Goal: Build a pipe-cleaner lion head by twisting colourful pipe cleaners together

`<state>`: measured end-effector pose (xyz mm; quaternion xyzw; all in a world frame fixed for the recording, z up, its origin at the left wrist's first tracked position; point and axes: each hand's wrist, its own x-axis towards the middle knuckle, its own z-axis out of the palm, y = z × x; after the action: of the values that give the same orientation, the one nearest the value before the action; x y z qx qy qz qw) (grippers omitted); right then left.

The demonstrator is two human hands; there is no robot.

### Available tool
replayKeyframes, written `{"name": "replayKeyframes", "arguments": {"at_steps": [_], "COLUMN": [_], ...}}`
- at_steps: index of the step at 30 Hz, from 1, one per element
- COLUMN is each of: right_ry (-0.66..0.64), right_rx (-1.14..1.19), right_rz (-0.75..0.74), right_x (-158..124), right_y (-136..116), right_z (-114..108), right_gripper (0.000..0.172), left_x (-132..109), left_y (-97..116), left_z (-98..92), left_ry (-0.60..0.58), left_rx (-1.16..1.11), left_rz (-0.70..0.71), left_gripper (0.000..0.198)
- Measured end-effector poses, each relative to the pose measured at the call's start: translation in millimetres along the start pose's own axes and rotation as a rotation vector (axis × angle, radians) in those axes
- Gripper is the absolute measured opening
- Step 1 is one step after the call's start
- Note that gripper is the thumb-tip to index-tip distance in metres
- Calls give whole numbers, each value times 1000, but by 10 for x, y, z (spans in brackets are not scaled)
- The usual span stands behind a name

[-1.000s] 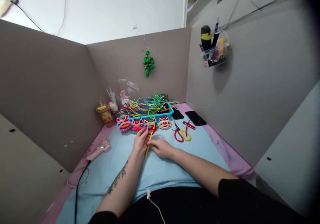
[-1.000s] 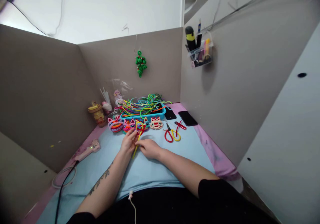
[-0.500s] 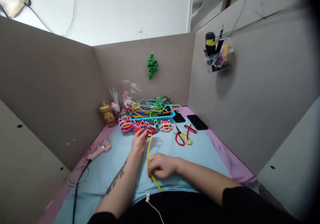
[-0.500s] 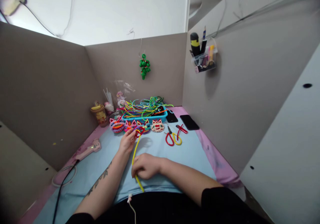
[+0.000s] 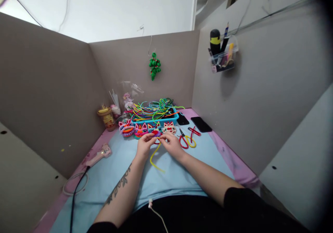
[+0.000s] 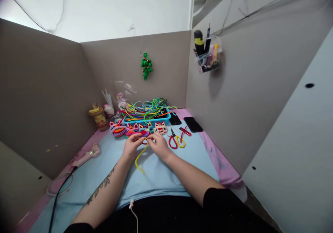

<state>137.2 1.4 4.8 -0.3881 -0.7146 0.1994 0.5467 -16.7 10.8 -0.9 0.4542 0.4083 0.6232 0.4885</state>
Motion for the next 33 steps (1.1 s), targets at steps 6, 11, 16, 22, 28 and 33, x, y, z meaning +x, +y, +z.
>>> {"name": "replayKeyframes", "arguments": {"at_steps": [6,11,16,22,28,33], "right_ry": [-43,-57,-11,9,-1,8], "right_rx": [-117,-189,-167,-173,-162,-120], "right_rz": [-103,-173,-158,-156,-174,-164], "right_x": [4,18,22,-21,-34,-43], "right_y": [53,84,91,82,86,65], "right_z": [-48,-84,-83,-36,-4,-20], "right_gripper": [14,15,11,12,17,17], "left_x": [-17,-47,-72,-74,-72,-69], "left_y": [-4,28,52,38,22,17], "left_z": [7,19,36,42,54,53], "left_ry": [-57,-97,-111,-110,-73,-48], "left_rx": [21,24,38,19,-2,-17], "left_rz": [-25,-57,-75,-93,-94,-107], "left_gripper": [36,36,37,37,40,42]}}
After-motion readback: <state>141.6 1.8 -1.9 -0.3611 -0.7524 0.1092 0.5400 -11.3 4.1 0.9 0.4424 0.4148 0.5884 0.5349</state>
